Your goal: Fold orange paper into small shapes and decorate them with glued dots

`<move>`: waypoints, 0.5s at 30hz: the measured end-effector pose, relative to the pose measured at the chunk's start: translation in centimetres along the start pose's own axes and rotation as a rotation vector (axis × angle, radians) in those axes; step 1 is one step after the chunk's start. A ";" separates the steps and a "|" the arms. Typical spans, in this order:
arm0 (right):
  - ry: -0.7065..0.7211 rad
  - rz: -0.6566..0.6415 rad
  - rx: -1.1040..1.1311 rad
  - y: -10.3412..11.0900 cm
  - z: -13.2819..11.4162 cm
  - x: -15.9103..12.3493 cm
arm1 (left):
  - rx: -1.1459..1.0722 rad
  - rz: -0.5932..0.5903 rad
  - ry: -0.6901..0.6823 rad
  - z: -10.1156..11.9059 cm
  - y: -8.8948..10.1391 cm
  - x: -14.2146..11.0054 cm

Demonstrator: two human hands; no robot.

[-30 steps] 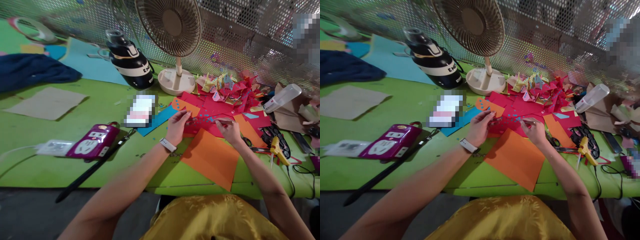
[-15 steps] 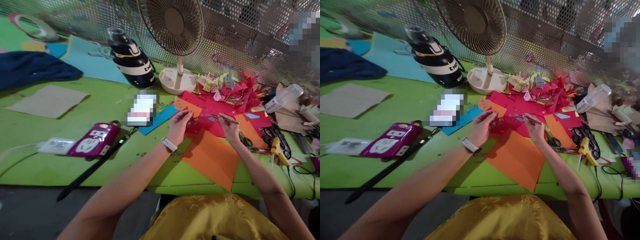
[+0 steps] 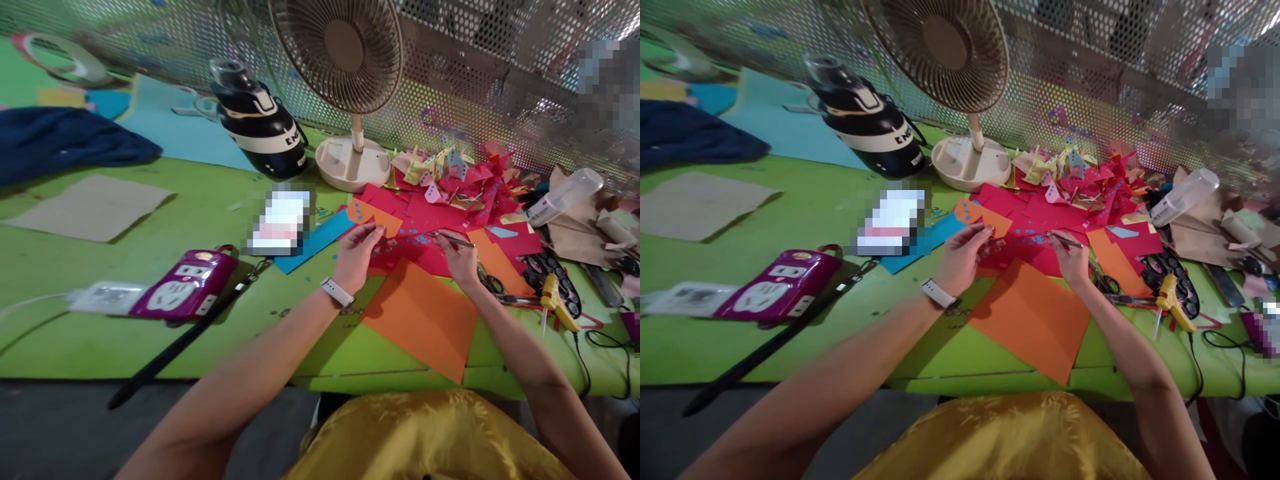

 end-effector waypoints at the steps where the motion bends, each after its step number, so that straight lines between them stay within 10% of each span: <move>1: -0.005 -0.008 -0.007 0.0 0.1 0.0 | 0.003 -0.001 0.002 0.0 0.0 0.0; 15: -0.003 -0.012 -0.014 -0.6 0.5 0.4 | -0.012 0.012 0.043 -0.1 0.0 -0.1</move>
Point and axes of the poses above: each hand's wrist, its own x-axis towards the middle knuckle, its own y-axis out of the back of the hand, z = x × y, the point moved 4 cm from there along x, towards the middle knuckle, and after that the axes turned 11 degrees about z, right-handed, at the moved point
